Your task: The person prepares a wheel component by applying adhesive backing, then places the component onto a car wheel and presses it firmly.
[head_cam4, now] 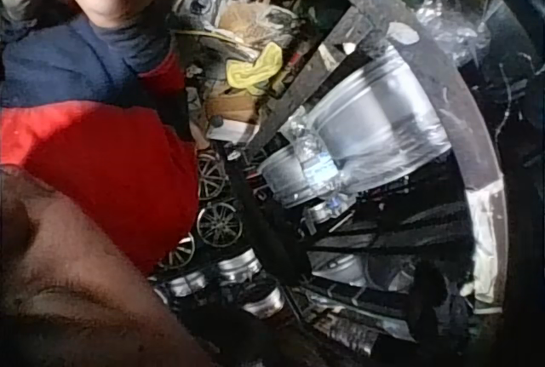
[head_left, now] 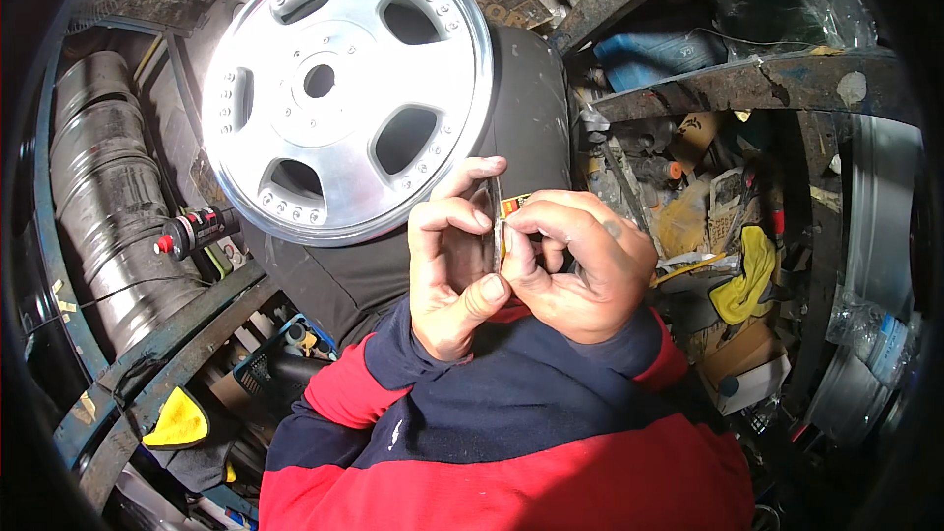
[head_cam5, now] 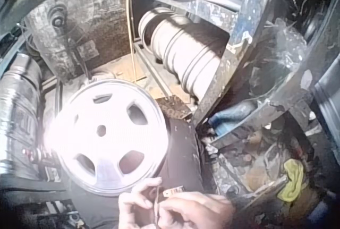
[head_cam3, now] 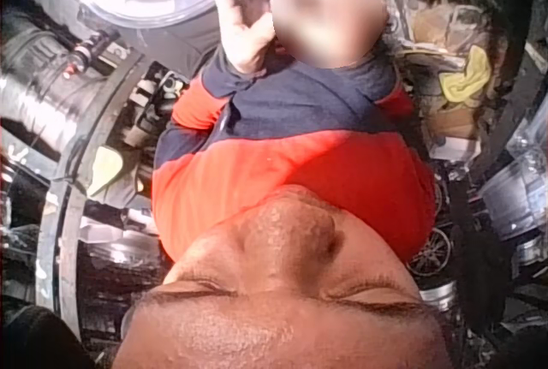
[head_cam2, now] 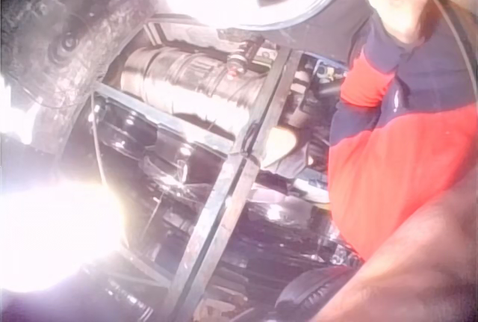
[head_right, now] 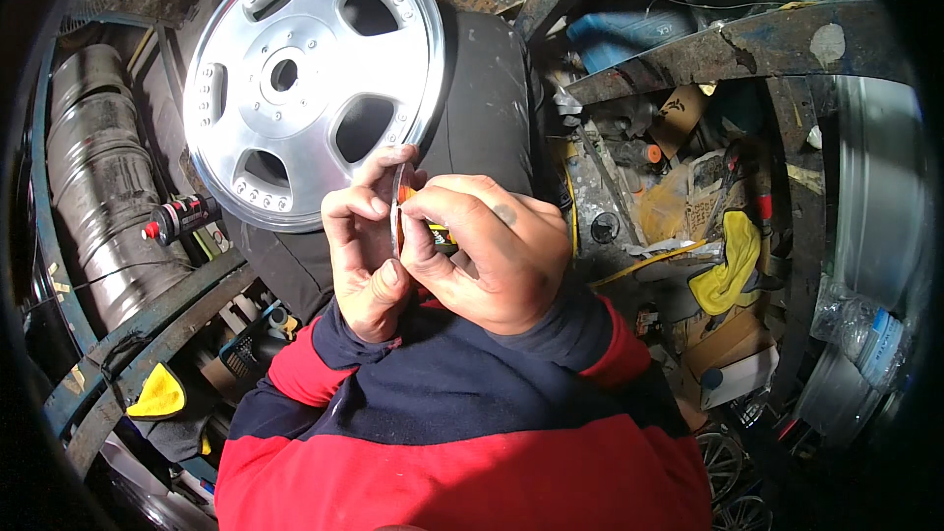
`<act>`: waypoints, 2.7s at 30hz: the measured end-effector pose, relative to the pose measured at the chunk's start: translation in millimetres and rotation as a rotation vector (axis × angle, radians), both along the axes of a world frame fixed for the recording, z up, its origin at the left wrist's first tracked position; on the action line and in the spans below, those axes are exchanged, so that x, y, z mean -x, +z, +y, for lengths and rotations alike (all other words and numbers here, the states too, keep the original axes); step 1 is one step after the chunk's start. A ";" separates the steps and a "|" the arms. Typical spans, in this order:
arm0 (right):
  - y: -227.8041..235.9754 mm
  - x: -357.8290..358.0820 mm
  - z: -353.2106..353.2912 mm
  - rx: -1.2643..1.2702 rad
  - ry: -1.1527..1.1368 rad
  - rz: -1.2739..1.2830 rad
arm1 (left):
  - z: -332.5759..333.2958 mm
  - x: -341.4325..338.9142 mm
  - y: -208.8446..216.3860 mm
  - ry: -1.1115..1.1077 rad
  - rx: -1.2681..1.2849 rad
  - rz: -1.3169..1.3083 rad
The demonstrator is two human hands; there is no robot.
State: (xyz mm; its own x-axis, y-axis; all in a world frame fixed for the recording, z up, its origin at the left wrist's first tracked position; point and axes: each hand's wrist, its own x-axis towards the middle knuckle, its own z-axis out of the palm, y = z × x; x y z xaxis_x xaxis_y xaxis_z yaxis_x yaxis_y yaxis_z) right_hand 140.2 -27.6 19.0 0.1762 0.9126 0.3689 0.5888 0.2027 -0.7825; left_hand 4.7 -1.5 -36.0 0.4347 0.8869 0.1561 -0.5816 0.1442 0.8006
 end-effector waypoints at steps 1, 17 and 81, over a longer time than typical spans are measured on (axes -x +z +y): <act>-0.3 0.0 0.1 -0.003 0.003 0.005 | 0.4 0.3 0.3 0.008 -0.007 0.010; 12.2 -2.8 -0.9 0.274 0.096 0.452 | 1.5 1.6 10.1 -0.020 0.231 -0.097; 32.5 -7.2 -5.0 0.253 0.137 0.219 | 10.3 21.9 16.2 0.084 0.200 0.135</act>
State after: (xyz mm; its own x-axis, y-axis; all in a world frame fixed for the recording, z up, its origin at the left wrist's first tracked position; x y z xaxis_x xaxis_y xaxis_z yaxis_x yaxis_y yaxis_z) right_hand 147.5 -32.7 51.5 0.0959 0.9908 0.0956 0.3820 0.0521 -0.9227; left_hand -17.2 8.8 -19.8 0.3631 0.9282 -0.0811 -0.4878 0.2635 0.8323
